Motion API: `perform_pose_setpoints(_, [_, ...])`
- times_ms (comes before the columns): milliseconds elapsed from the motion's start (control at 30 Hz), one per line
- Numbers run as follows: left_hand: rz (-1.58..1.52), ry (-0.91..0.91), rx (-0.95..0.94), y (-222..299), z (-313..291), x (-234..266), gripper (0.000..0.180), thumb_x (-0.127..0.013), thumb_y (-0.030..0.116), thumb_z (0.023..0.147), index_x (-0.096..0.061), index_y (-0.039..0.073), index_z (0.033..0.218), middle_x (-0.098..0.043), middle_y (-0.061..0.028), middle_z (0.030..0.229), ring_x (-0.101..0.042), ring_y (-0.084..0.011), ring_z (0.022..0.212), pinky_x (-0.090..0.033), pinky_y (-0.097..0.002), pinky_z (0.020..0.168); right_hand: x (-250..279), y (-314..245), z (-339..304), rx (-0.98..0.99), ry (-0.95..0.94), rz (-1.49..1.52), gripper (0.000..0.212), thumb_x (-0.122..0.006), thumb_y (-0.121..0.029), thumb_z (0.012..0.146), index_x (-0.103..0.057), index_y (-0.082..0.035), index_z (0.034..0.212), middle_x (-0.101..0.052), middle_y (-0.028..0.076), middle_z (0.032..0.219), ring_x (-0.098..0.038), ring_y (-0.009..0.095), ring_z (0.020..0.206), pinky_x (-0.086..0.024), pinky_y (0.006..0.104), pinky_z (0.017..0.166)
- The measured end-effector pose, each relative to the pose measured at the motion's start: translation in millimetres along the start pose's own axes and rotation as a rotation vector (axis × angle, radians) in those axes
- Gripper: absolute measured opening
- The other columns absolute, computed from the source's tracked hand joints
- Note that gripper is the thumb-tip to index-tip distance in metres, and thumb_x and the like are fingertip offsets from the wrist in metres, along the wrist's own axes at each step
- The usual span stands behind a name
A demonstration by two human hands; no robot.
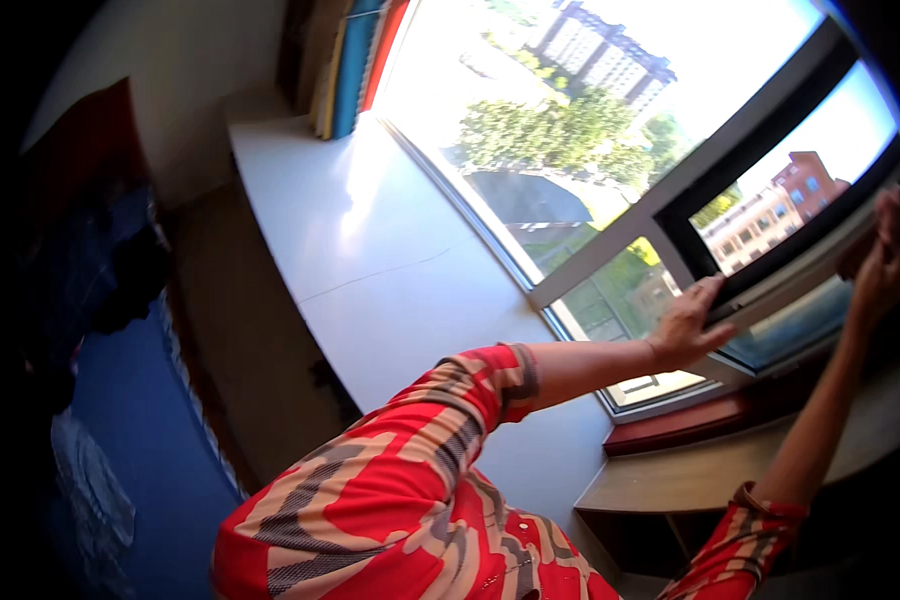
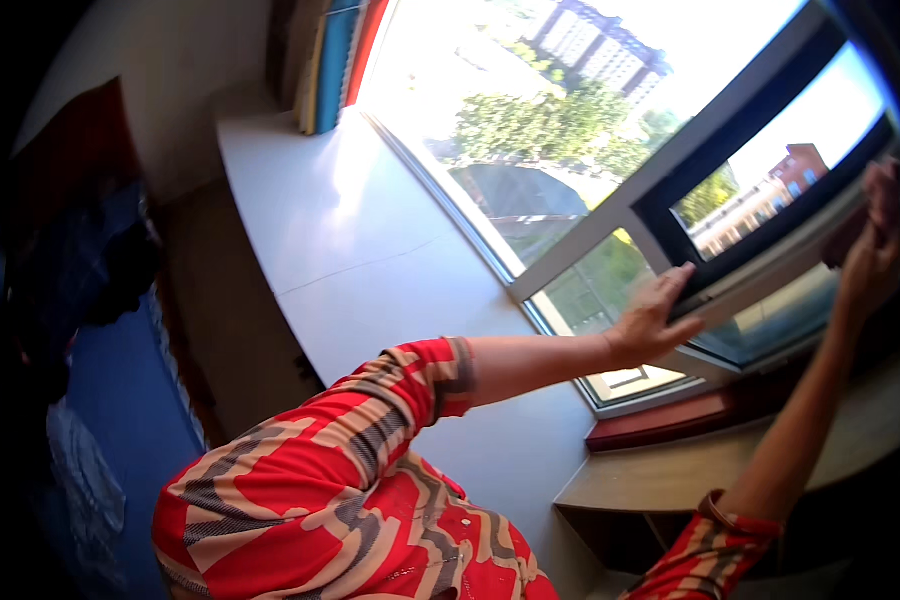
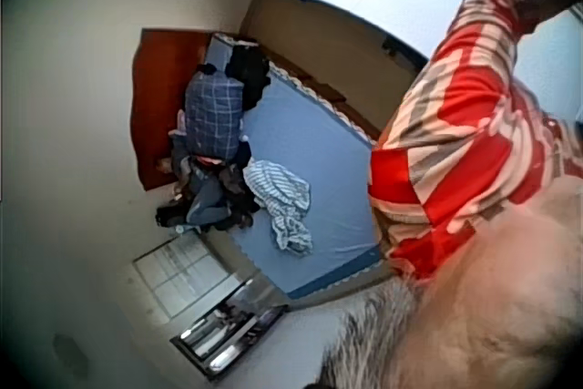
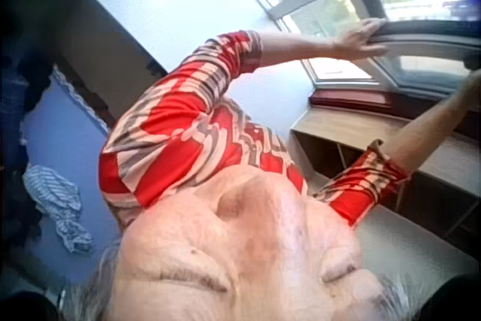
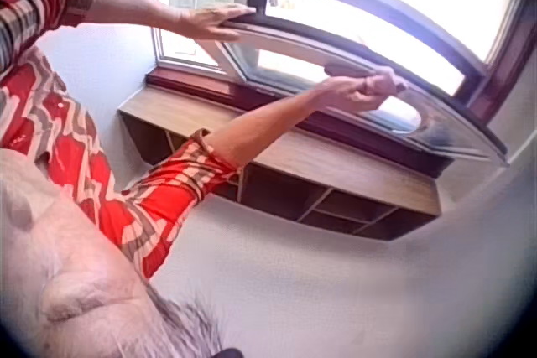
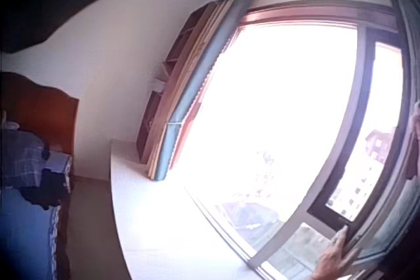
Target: The person wipes a window glass and frame with a cloth, moving the cloth in circular and linear motions across the surface while holding the window pane open.
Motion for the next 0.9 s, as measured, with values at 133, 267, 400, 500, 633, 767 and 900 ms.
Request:
perform_pose_setpoints(133, [0.082, 0.101, 0.017, -10, 62, 26, 0.066, -0.053, 0.039, 0.101, -0.039, -0.002, 0.150, -0.049, -0.0268, 0.145, -0.048, -0.0404, 0.135, -0.036, -0.0423, 0.114, -56, -127, 6, -0.045, 0.119, 0.197, 0.029, -0.065, -0.001, 0.081, -0.066, -0.001, 0.111, -0.063, 0.020, 0.117, -0.061, 0.038, 0.107, -0.047, 0.0468, 0.097])
perform_pose_setpoints(267, [0.022, -0.023, 0.089, 22, 73, -56, 0.063, -0.042, 0.042, 0.105, -0.035, 0.002, 0.154, -0.046, -0.0252, 0.149, -0.045, -0.0391, 0.137, -0.034, -0.0416, 0.114, -9, -97, -61, 0.107, -0.058, 0.056, 0.045, -0.077, -0.004, 0.072, -0.069, -0.010, 0.115, -0.059, 0.010, 0.117, -0.060, 0.033, 0.103, -0.049, 0.0437, 0.087])
perform_pose_setpoints(400, [0.059, -0.043, 0.115, -3, 73, -64, 0.065, -0.038, 0.046, 0.107, -0.033, 0.004, 0.155, -0.046, -0.0254, 0.147, -0.047, -0.0397, 0.135, -0.035, -0.0417, 0.114, -41, -47, -57, 0.117, 0.084, 0.070, 0.045, -0.080, -0.007, 0.073, -0.069, -0.011, 0.116, -0.059, 0.009, 0.119, -0.059, 0.032, 0.106, -0.047, 0.0434, 0.091])
perform_pose_setpoints(500, [0.101, -0.043, 0.114, -11, 81, -57, 0.065, -0.038, 0.047, 0.107, -0.032, 0.004, 0.156, -0.046, -0.0245, 0.147, -0.047, -0.0387, 0.135, -0.033, -0.0412, 0.114, -61, 0, 13, 0.022, 0.406, 0.102, 0.039, -0.078, -0.003, 0.080, -0.065, -0.007, 0.116, -0.062, 0.013, 0.114, -0.059, 0.034, 0.106, -0.046, 0.0441, 0.095])
perform_pose_setpoints(633, [0.046, -0.037, 0.144, -12, 79, -69, 0.067, -0.037, 0.049, 0.107, -0.033, 0.003, 0.156, -0.045, -0.0233, 0.149, -0.045, -0.0366, 0.138, -0.032, -0.0404, 0.116, -37, 56, 106, 0.155, 0.537, 0.024, 0.035, -0.068, -0.013, 0.096, -0.057, -0.003, 0.128, -0.061, 0.016, 0.117, -0.057, 0.033, 0.111, -0.046, 0.0416, 0.096])
perform_pose_setpoints(767, [0.026, -0.037, 0.129, -6, 78, -93, 0.067, -0.037, 0.049, 0.107, -0.036, 0.003, 0.155, -0.048, -0.0229, 0.148, -0.047, -0.0367, 0.137, -0.033, -0.0393, 0.115, -25, 77, 108, -0.028, 0.706, 0.045, 0.026, -0.062, -0.005, 0.092, -0.059, -0.002, 0.118, -0.061, 0.019, 0.109, -0.058, 0.036, 0.103, -0.047, 0.0460, 0.089])
perform_pose_setpoints(900, [-0.058, 0.022, 0.146, -14, 83, -104, 0.064, -0.036, 0.049, 0.107, -0.043, 0.004, 0.151, -0.053, -0.0211, 0.145, -0.051, -0.0332, 0.134, -0.036, -0.0364, 0.113, -38, 47, 17, -0.078, 0.526, 0.157, 0.035, -0.067, -0.003, 0.092, -0.058, -0.007, 0.126, -0.057, 0.014, 0.125, -0.054, 0.031, 0.115, -0.043, 0.0412, 0.101])
Point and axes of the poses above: each hand's wrist, its own z-axis towards the middle knuckle, its own x-axis out of the back of the hand, y = z × x, the point moved 2 cm from there along z, towards the middle knuckle
